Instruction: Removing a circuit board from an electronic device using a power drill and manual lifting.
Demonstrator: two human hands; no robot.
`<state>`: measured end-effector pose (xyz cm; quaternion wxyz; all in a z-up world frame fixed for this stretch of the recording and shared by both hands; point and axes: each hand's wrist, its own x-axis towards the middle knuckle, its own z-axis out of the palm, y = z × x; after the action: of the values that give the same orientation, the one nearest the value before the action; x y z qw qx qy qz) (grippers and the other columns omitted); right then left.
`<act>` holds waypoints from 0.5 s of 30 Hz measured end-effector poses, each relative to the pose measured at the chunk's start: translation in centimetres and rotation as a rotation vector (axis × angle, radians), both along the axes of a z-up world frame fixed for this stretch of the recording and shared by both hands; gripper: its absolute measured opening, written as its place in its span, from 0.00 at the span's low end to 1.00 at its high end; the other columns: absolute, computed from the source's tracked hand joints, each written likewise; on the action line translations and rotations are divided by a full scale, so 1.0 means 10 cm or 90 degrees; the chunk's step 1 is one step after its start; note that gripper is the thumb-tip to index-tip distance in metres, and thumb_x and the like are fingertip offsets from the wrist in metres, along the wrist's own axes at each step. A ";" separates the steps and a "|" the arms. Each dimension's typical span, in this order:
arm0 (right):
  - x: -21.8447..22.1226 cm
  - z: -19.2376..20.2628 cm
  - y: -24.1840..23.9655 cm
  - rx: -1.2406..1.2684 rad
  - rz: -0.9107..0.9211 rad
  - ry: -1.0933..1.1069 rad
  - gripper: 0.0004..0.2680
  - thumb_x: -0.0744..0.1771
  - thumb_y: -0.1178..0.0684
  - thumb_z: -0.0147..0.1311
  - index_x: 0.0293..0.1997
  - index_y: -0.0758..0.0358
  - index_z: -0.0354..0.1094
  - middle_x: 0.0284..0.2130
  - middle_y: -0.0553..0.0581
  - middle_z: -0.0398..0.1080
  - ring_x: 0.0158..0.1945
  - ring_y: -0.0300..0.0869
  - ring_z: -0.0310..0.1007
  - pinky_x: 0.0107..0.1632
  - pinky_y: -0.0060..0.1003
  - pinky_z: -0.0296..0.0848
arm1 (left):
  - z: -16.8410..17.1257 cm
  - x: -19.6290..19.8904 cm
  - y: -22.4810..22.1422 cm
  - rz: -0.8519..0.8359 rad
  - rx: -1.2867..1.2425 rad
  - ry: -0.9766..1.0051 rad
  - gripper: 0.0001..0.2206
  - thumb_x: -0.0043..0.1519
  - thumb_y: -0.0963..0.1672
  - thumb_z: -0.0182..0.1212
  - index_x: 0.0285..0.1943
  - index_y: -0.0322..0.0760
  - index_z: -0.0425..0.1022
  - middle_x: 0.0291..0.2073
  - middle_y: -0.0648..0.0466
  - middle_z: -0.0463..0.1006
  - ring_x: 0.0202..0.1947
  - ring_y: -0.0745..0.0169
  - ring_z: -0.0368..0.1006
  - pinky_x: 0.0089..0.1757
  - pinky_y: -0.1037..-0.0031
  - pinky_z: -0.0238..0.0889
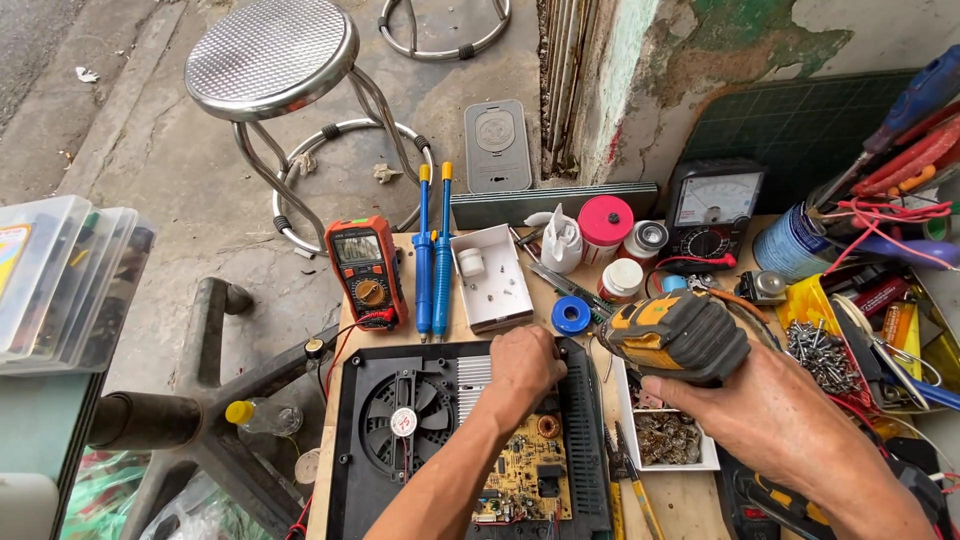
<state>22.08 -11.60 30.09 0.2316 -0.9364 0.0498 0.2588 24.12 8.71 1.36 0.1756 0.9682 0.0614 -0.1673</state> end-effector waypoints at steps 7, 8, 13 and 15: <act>-0.06 0.23 0.05 -0.050 -0.039 0.067 0.19 0.64 0.36 0.68 0.63 0.27 0.82 0.58 0.34 0.87 0.67 0.37 0.81 0.67 0.39 0.73 | 0.73 0.24 0.70 0.188 -0.215 -0.155 0.08 0.72 0.43 0.64 0.44 0.39 0.90 0.35 0.51 0.92 0.19 0.69 0.79 0.21 0.83 0.74; -0.08 0.21 0.04 -0.046 -0.030 0.062 0.20 0.63 0.36 0.69 0.64 0.26 0.81 0.61 0.36 0.85 0.69 0.39 0.79 0.68 0.39 0.72 | 0.63 0.32 0.82 0.176 -0.209 -0.207 0.09 0.73 0.44 0.63 0.50 0.37 0.89 0.38 0.48 0.91 0.25 0.60 0.83 0.28 0.73 0.79; -0.24 0.22 0.00 0.005 0.017 -0.009 0.23 0.61 0.38 0.70 0.65 0.30 0.80 0.63 0.34 0.83 0.70 0.33 0.79 0.72 0.35 0.70 | 0.79 0.17 1.06 0.228 -0.210 -0.247 0.15 0.73 0.48 0.58 0.56 0.40 0.89 0.42 0.48 0.91 0.33 0.49 0.83 0.38 0.56 0.74; -0.37 0.33 0.08 0.002 -0.028 0.036 0.23 0.62 0.41 0.71 0.66 0.28 0.81 0.64 0.34 0.83 0.75 0.29 0.73 0.74 0.34 0.69 | 0.81 -0.16 1.06 0.330 -0.268 -0.294 0.18 0.66 0.52 0.58 0.55 0.46 0.91 0.47 0.52 0.91 0.49 0.52 0.86 0.48 0.59 0.75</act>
<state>18.37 -10.79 33.36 0.2369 -0.9271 0.0768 0.2799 22.47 19.29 9.50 0.4158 0.8755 0.2269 0.0953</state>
